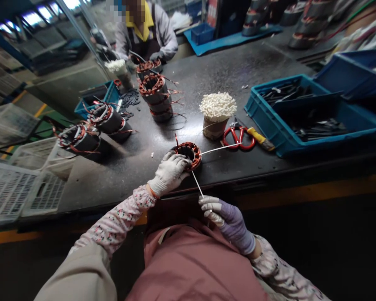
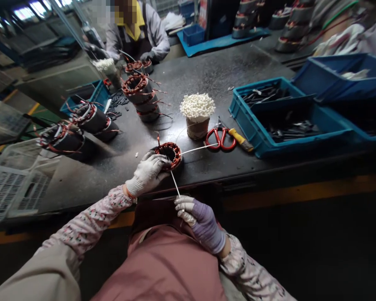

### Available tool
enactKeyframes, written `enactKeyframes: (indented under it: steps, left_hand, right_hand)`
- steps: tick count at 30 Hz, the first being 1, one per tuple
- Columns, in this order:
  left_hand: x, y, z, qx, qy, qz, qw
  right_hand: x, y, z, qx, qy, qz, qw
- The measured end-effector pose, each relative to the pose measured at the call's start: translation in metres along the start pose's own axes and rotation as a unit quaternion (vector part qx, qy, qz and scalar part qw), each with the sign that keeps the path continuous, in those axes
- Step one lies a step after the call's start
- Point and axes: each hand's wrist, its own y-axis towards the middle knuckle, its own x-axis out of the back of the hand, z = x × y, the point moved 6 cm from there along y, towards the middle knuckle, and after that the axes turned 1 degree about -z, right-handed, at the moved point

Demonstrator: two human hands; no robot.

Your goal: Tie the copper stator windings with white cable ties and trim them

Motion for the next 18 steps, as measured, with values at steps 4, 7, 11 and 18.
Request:
enactKeyframes:
  steps: [4, 7, 11, 18]
  left_hand:
    - [-0.001, 0.0, 0.001, -0.004, 0.005, -0.006, 1.0]
    - [-0.002, 0.0, 0.001, -0.004, 0.005, -0.001, 1.0]
    - [-0.003, 0.0, 0.002, -0.004, 0.005, 0.006, 1.0]
    - [0.002, 0.0, -0.001, -0.026, 0.013, -0.011, 1.0]
  right_hand:
    - [-0.005, 0.006, -0.003, -0.027, 0.024, -0.012, 0.999]
    - [-0.007, 0.01, -0.005, -0.052, 0.034, -0.031, 0.998]
    - [-0.005, 0.011, 0.001, -0.068, 0.035, -0.048, 0.996]
    - [0.0, -0.001, 0.002, -0.107, 0.026, -0.073, 0.991]
